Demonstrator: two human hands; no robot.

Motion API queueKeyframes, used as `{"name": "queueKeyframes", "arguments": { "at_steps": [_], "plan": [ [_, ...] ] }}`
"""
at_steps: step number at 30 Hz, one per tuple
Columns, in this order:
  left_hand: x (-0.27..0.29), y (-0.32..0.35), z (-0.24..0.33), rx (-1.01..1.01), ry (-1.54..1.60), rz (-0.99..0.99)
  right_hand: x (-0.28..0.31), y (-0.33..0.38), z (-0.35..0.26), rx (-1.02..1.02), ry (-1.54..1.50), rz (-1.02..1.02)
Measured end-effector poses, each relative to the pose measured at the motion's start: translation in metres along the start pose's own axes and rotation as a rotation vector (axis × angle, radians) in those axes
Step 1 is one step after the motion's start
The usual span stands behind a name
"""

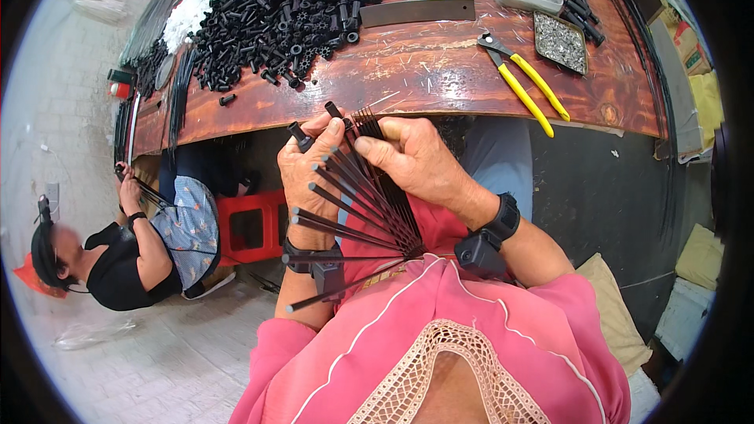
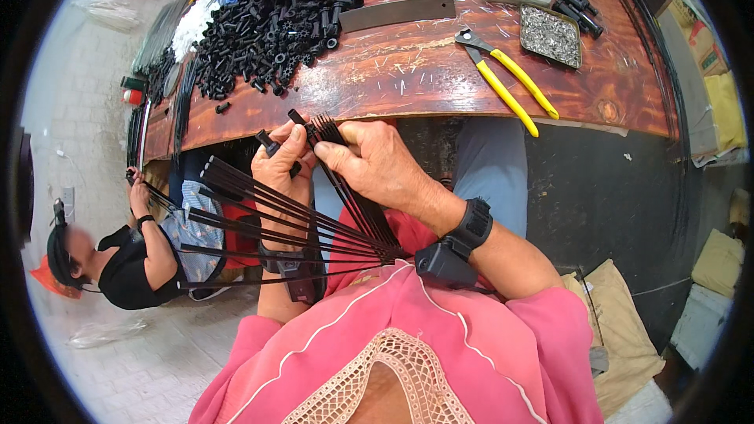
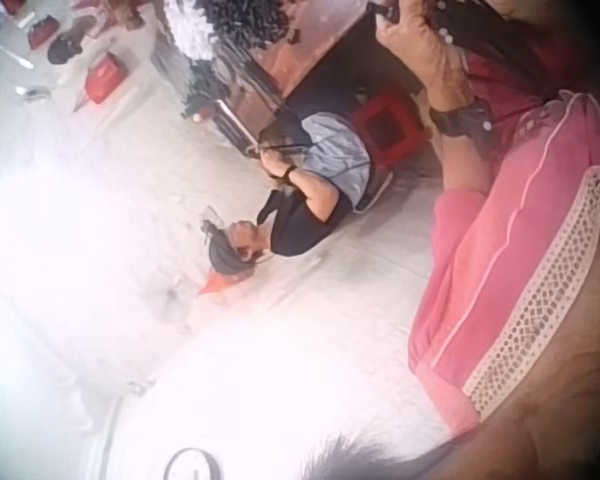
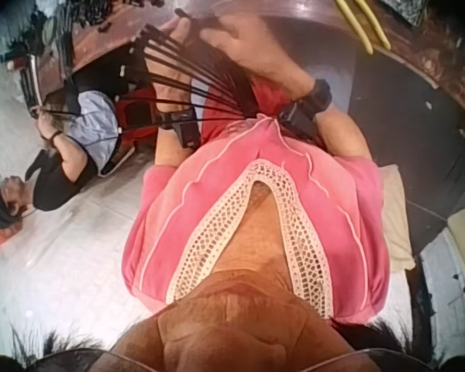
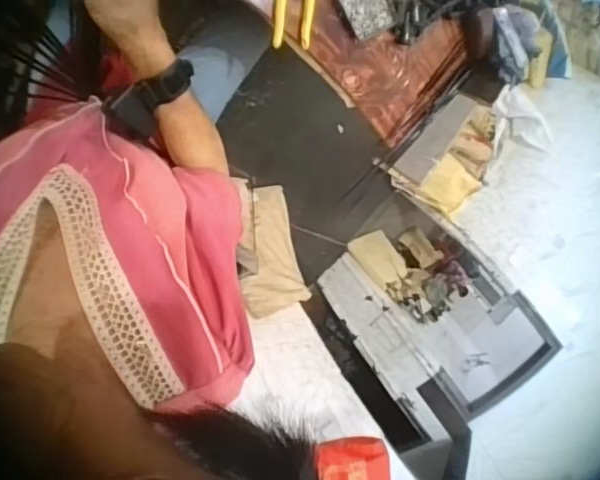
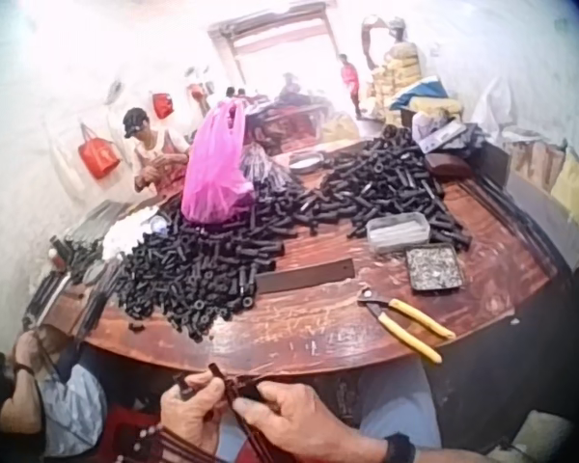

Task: Assembling metal ribs and plastic connector pieces for umbrella frame production.

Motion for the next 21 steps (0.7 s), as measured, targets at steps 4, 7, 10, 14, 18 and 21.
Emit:
{"name": "queueKeyframes", "arguments": {
  "at_steps": [4, 7, 10, 14, 18, 21],
  "plan": [
    [-0.009, 0.006, 0.001, 0.018, -0.045, 0.083, 0.007, -0.004, -0.002, 0.021, 0.020, 0.033],
    [-0.011, 0.011, -0.002, -0.025, -0.025, 0.085, 0.002, -0.003, 0.003, 0.019, 0.046, -0.002],
    [-0.013, 0.012, -0.006, -0.072, 0.103, 0.023, 0.003, 0.000, -0.002, -0.009, 0.023, 0.025],
    [-0.014, 0.010, -0.009, -0.058, 0.140, 0.007, 0.006, 0.001, 0.012, -0.030, -0.059, 0.064],
    [-0.016, 0.011, -0.010, -0.075, 0.227, -0.088, 0.003, 0.003, 0.015, -0.131, -0.232, -0.027],
    [-0.016, 0.012, -0.018, -0.063, 0.288, -0.157, 0.002, 0.007, 0.016, -0.262, -0.403, -0.081]
  ]
}}
Point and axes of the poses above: each hand's wrist, its own y-axis away from the middle knuckle, its own x-axis out of the back of the hand, z = x × y, the point moved 7 cm from there along -y, towards the middle knuckle, and after that the axes turned 7 degrees about -y, right-handed, at the moved point
